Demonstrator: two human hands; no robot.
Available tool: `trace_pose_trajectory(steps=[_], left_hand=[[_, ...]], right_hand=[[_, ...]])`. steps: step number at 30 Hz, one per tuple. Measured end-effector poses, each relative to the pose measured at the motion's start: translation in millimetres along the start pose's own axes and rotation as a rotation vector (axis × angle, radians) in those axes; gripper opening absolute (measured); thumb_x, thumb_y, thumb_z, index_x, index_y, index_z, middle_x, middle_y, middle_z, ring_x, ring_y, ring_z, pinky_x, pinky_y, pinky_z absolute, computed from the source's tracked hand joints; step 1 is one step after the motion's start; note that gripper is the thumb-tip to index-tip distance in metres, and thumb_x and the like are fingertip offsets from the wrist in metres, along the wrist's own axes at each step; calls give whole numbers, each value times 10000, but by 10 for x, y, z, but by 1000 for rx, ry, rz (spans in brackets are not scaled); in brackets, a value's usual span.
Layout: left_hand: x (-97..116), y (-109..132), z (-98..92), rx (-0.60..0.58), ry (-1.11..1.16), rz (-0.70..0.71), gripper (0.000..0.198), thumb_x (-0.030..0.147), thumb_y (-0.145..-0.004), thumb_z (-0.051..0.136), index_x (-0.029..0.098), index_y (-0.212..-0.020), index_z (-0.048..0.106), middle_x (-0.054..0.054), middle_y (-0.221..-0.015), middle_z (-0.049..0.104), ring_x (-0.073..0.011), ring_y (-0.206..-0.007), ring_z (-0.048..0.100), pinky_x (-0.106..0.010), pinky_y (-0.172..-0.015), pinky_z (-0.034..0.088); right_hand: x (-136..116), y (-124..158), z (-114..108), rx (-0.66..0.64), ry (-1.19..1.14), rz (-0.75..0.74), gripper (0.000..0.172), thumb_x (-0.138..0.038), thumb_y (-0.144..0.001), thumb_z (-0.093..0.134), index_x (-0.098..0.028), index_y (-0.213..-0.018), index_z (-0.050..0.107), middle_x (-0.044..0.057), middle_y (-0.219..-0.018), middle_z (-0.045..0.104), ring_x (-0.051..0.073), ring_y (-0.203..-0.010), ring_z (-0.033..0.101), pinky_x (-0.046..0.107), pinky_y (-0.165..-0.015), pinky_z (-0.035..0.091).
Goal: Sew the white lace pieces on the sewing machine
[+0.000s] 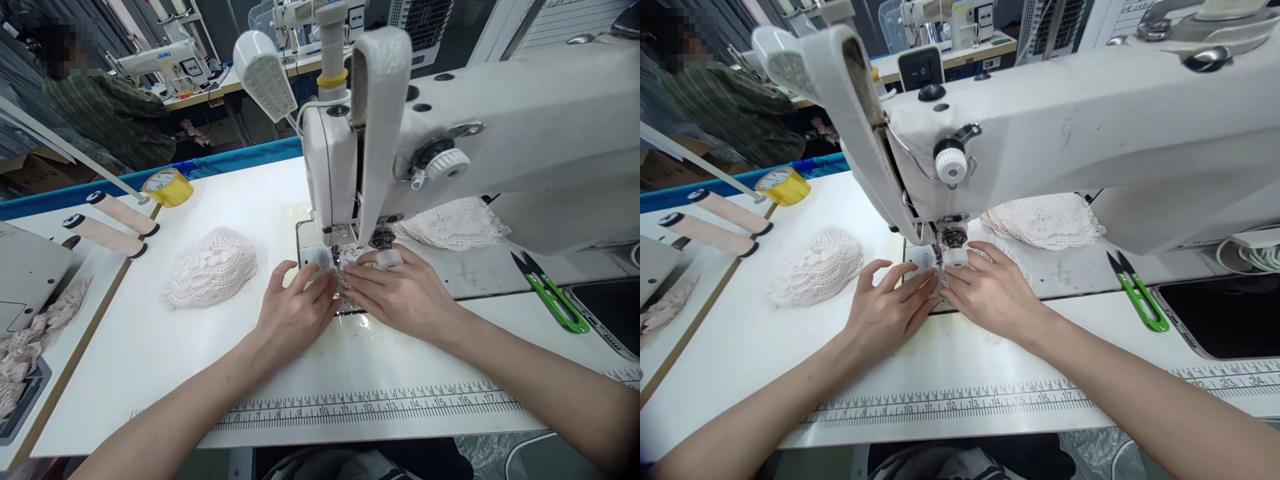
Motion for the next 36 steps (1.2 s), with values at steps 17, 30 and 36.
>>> trace_pose_trajectory(steps=[17,30,36], left_hand=[[-93,-19,72,0,56,-52,168,241,-931,570,207,-1051,683,-13,-1078,734,-193,-1028,626,-416,-935,343],[-140,-31,122,12,40,-65,199,250,-926,578,164,-1078,674,-23,-1084,732,-195,-1013,627,-424,-940,340],[-142,-42,133,24,40,-68,200,252,-931,565,162,-1065,682,-32,-1080,733,-203,-1000,629,-426,-939,340]], right_hand=[[33,5,68,-10,109,-16,227,-258,-962,529,-154,-1048,712,24,-957,755,209,-882,648,430,-980,384],[71,-1,90,4,149,-9,254,-267,-967,522,-129,-1079,703,40,-899,758,213,-913,643,401,-1020,344],[82,0,113,-12,149,-9,256,-274,-955,544,-128,-1100,696,40,-929,756,222,-928,636,403,-1026,343]])
Point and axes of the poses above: each hand's wrist, its own y-axis away from the middle knuckle, its own z-axis out of the palm, x = y × z, the point moved 6 cm from there along -y, towards the middle knuckle
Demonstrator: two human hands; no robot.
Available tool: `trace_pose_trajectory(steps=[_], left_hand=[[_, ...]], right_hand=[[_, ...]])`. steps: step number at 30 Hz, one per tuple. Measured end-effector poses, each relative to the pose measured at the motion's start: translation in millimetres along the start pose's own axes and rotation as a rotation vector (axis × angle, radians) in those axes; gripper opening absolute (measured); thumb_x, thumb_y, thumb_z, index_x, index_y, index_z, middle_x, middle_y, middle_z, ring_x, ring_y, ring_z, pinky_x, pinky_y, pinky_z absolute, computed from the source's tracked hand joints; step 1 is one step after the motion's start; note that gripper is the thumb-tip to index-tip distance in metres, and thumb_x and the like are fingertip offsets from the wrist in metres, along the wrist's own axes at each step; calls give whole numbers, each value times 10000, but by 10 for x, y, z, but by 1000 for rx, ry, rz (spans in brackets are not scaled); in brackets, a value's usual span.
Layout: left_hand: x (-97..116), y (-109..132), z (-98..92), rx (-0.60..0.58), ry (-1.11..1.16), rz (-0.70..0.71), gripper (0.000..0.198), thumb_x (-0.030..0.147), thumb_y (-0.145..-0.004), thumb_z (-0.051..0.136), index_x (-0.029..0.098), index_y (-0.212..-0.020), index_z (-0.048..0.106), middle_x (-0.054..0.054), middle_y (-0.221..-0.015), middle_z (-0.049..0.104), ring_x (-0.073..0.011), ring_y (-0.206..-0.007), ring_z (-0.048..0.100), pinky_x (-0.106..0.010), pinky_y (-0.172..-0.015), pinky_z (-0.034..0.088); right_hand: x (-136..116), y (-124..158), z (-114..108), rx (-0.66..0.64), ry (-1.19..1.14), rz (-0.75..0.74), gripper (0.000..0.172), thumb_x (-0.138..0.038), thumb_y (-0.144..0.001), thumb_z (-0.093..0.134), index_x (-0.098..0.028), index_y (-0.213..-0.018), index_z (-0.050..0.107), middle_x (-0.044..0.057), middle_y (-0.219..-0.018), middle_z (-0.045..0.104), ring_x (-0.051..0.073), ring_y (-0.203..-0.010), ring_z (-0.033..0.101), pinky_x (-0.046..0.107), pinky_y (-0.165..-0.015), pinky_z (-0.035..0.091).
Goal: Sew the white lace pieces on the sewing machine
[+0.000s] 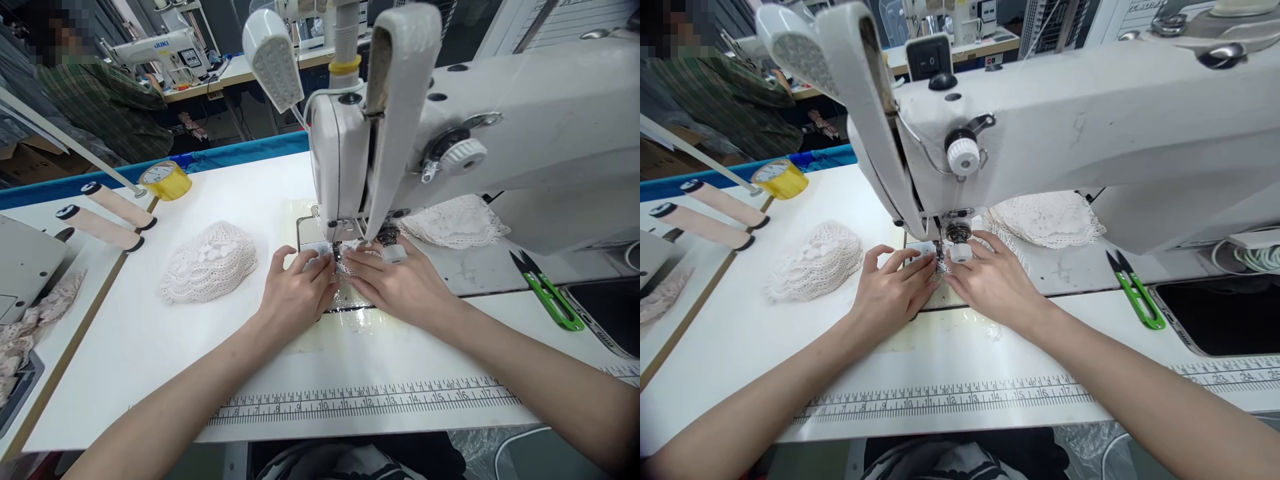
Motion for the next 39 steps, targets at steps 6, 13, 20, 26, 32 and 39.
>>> trace_pose_trajectory(steps=[6,13,20,26,32,39], left_hand=[[-11,1,-4,-11,-7,-8,215,256,-932,562,162,-1094,669,-37,-1084,730,-206,-1004,625,-429,-947,342],[159,2,-40,-25,53,63,279,292,-931,570,158,-1167,637,-37,-1187,692,-193,-921,609,-358,-741,409],[-60,-9,-264,69,-118,30,219,266,-897,621,183,-695,633,5,-676,709,-179,-745,621,-353,-669,371],[40,10,-226,-58,20,27,198,337,-916,590,160,-953,669,-36,-874,712,-150,-706,622,-299,-598,384],[-224,100,-85,-260,-226,-191,335,108,-922,461,143,-1219,610,-98,-1017,707,-218,-777,662,-375,-691,451],[-62,38,-109,-155,9,-35,272,206,-955,491,167,-1198,608,-55,-1161,697,-198,-1059,653,-384,-975,458]], right_hand=[[-6,-9,-9,-28,-14,-5,283,-293,-974,503,-124,-1101,691,62,-915,753,217,-916,635,411,-1017,362],[182,-58,34,-36,-2,79,285,-57,-865,477,-144,-1011,707,74,-921,729,226,-928,616,387,-939,436],[266,-71,-17,-38,67,107,324,30,-782,449,-188,-786,690,32,-712,648,205,-827,589,388,-987,410],[219,-44,-55,-102,10,74,375,70,-731,473,-195,-835,717,40,-819,677,201,-844,589,399,-1013,392],[68,-22,-156,-27,-121,31,362,64,-774,480,-185,-835,735,47,-858,710,192,-813,593,378,-932,431],[-67,2,-150,40,-150,-27,397,66,-811,420,-171,-898,727,28,-942,739,176,-848,615,371,-957,405]])
Point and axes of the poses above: each hand's wrist, its own y-axis away from the middle knuckle, its own z-axis out of the palm, x = y × z, the point moved 6 cm from there along -y, towards the middle knuckle
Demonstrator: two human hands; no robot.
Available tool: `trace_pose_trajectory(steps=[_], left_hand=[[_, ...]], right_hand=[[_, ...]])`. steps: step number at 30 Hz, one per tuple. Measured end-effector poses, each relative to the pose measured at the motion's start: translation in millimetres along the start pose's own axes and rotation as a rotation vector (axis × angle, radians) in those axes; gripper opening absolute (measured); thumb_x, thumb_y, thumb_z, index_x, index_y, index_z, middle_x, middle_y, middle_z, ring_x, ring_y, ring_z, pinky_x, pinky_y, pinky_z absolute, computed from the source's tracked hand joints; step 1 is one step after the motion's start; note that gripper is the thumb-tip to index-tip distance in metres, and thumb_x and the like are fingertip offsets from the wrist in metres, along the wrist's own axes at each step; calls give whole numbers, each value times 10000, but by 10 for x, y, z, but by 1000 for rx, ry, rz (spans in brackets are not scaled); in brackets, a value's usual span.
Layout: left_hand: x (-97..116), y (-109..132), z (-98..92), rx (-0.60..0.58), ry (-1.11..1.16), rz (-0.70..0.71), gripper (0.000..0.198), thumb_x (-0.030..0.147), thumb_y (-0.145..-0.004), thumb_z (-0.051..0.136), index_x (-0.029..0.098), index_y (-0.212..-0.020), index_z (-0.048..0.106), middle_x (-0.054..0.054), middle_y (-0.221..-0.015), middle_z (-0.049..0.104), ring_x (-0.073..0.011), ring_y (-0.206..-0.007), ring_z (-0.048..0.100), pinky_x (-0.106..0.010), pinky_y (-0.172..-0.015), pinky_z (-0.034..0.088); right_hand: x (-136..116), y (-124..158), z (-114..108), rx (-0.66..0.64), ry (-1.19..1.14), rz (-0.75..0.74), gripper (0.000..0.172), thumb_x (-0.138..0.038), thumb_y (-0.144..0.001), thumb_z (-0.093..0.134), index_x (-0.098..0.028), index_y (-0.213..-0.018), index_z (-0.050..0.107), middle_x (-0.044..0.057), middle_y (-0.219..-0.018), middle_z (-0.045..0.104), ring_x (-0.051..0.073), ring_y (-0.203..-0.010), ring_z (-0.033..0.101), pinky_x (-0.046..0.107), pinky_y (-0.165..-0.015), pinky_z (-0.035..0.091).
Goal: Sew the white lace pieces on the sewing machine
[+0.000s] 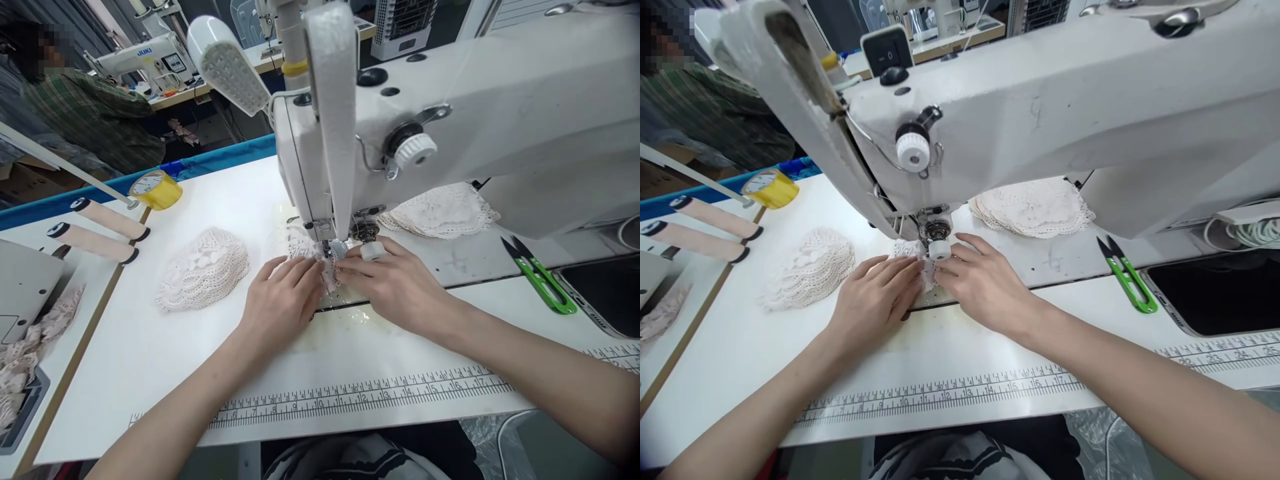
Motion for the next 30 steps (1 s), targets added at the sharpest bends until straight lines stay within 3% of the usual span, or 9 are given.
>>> trace_pose_trajectory(steps=[2,5,8,11,17,30], left_hand=[[19,-13,-5,27,0,-31,256,269,-943,535,165,-1159,626,-71,-1101,708,-219,-1005,667,-414,-960,469],[46,-18,-9,65,61,15,289,249,-933,550,151,-1199,604,-93,-1141,682,-230,-1089,629,-410,-982,472],[98,-11,46,21,127,105,310,252,-941,534,134,-1221,596,-102,-1121,674,-217,-1042,634,-388,-961,494],[126,-6,96,-11,89,111,314,282,-937,542,110,-1186,627,-118,-1053,676,-235,-958,642,-413,-913,516],[174,11,103,20,42,111,335,323,-941,544,97,-1166,648,-142,-1216,653,-265,-1121,612,-428,-991,486],[179,28,100,43,25,82,346,326,-940,550,131,-1215,627,-120,-1222,666,-250,-1144,624,-454,-1015,467]], right_hand=[[-4,2,4,-1,5,3,408,68,-816,408,-175,-892,727,25,-959,739,174,-847,617,370,-966,401],[-9,-1,10,-11,18,7,401,62,-826,401,-178,-860,720,25,-979,736,173,-844,618,369,-973,401],[-3,-4,20,-18,24,11,391,52,-837,400,-178,-887,712,28,-994,733,172,-849,621,373,-972,408],[15,-6,31,-24,23,15,384,51,-833,396,-160,-925,702,44,-1006,732,181,-874,626,373,-956,424],[31,0,59,-73,23,18,398,65,-823,370,-132,-960,688,56,-930,743,185,-818,634,379,-945,440],[14,-5,68,-94,-8,42,336,22,-808,432,-123,-983,680,82,-956,742,199,-877,649,382,-940,434]])
Point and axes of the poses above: each hand's wrist, its own y-axis away from the middle knuckle, its own z-axis out of the palm, x = y × z, the point moved 6 cm from there along -y, towards the middle knuckle
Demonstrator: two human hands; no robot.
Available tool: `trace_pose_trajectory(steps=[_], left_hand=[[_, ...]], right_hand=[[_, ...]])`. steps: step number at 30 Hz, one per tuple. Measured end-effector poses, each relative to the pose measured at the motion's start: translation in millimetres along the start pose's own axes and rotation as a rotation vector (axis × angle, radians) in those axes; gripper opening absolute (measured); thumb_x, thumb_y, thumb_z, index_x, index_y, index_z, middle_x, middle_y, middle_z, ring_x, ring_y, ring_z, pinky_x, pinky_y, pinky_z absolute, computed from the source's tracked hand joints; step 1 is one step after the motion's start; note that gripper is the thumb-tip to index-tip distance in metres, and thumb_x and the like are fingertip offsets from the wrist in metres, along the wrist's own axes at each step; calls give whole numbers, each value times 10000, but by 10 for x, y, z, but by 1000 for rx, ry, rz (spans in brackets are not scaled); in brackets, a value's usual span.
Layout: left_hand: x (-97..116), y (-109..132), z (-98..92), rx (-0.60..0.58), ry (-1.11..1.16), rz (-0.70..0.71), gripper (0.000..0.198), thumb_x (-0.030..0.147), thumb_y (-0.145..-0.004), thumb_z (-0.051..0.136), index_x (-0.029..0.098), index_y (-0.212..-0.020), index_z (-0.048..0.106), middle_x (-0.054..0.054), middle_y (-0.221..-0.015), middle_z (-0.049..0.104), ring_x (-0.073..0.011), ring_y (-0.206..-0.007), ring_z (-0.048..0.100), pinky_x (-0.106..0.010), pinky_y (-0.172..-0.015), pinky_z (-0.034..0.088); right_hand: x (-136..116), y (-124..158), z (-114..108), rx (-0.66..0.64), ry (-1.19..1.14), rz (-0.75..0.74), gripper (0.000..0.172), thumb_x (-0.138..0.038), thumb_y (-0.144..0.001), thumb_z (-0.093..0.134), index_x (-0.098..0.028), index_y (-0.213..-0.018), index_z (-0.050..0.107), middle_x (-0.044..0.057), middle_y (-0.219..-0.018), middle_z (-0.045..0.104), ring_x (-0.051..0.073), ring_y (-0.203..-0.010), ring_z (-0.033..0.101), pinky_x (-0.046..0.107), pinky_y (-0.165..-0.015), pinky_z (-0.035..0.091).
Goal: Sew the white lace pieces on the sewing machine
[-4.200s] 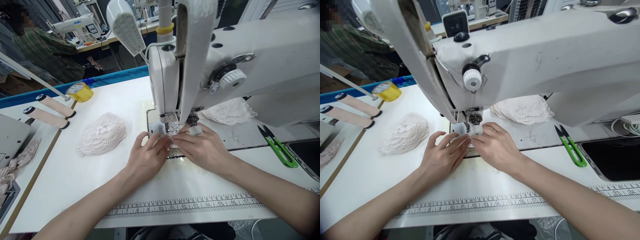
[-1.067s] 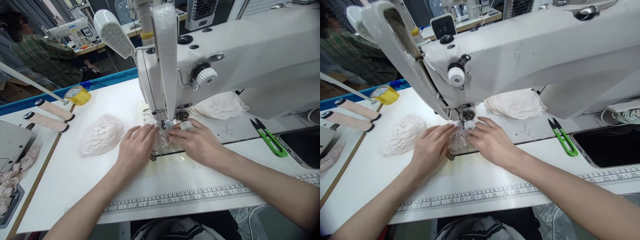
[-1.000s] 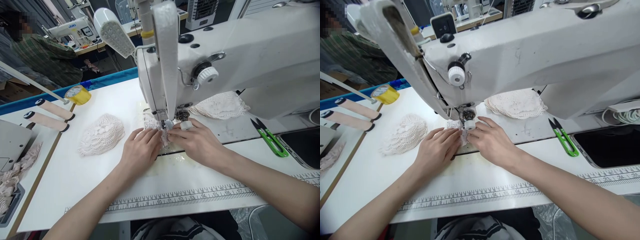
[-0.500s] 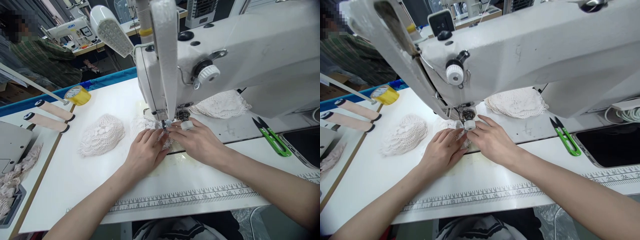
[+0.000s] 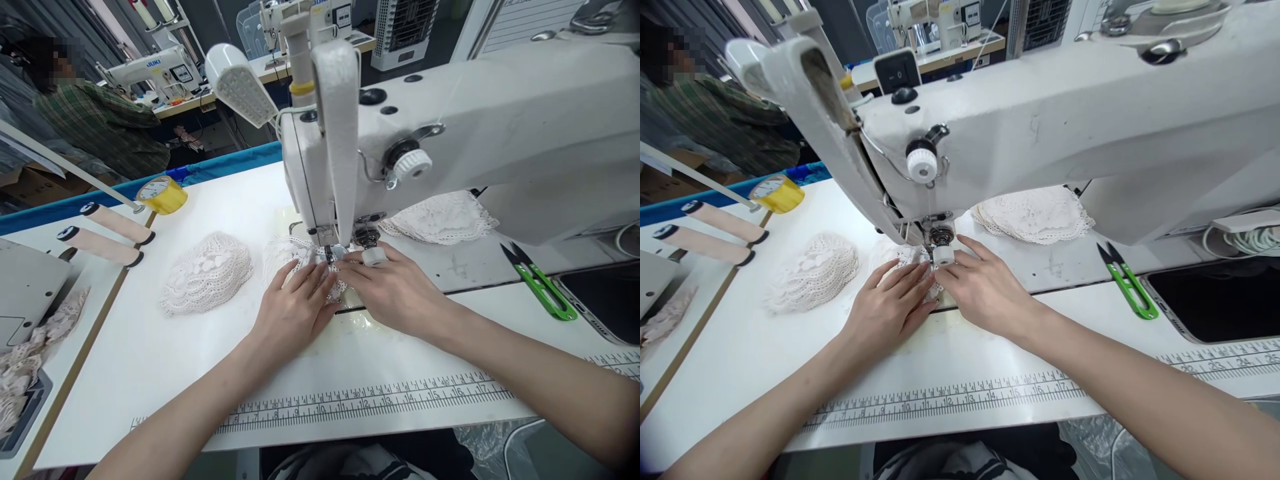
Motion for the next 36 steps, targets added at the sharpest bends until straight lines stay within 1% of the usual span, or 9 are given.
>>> trace_pose_trajectory(steps=[7,10,14,18,22,25,29,33,36], left_hand=[[-19,38,-70,72,87,97,213,137,-901,564,152,-1085,671,-72,-1086,728,-188,-1024,686,-385,-974,530],[-28,38,-83,93,82,113,182,99,-898,559,133,-1037,671,-77,-1048,738,-182,-991,698,-368,-935,551],[-66,11,-95,92,153,31,172,119,-921,537,169,-1029,660,-44,-1013,745,-152,-921,709,-364,-944,543],[-105,-29,-128,90,233,-59,130,163,-927,539,180,-1000,646,-33,-974,743,-151,-874,702,-358,-907,543],[-238,-125,-21,-90,273,-239,334,303,-845,664,166,-1141,594,-77,-1107,685,-239,-987,642,-397,-801,536],[-298,-233,94,-190,235,-268,290,244,-827,660,193,-1111,629,-54,-1059,680,-249,-976,616,-393,-786,501],[-358,-335,164,-112,173,-305,137,287,-834,660,210,-941,697,-34,-916,695,-251,-913,626,-415,-820,468],[-316,-321,108,-30,98,-206,65,219,-854,640,215,-872,702,-26,-905,709,-232,-887,628,-404,-831,463],[-187,-239,13,-13,28,-55,108,200,-889,597,209,-890,704,-36,-981,717,-227,-918,623,-398,-846,465]], right_hand=[[-2,-1,-27,25,7,0,310,-17,-844,448,-155,-985,687,41,-862,740,190,-816,632,375,-922,415],[-16,2,-46,61,10,-15,274,-62,-864,463,-157,-1013,672,45,-919,734,188,-819,619,364,-890,405],[-41,-30,-35,68,-14,-9,226,-113,-852,501,-154,-1014,653,51,-955,717,179,-781,596,331,-773,398],[-28,-72,-23,126,44,15,220,-104,-907,483,-185,-832,673,-4,-774,700,121,-608,526,280,-639,361],[98,-63,-38,220,5,142,283,-241,-973,476,-210,-838,723,-29,-572,608,105,-499,453,259,-524,307],[190,-57,-15,203,-7,242,329,-332,-983,474,-214,-845,748,-13,-573,617,111,-494,464,262,-482,262],[248,-70,42,138,-34,318,327,-361,-968,493,-211,-836,751,-6,-645,671,113,-524,502,263,-479,230],[224,-53,26,172,-56,305,278,-349,-953,523,-231,-843,749,-27,-617,662,106,-497,498,258,-474,244],[114,-22,-27,208,-120,184,230,-260,-951,538,-227,-837,735,-39,-696,708,107,-586,581,252,-540,351]])
Point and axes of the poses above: each hand's wrist, its own y-axis away from the middle knuckle, its own z-axis out of the palm, x = y × z, the point moved 6 cm from there along -y, towards the middle knuckle
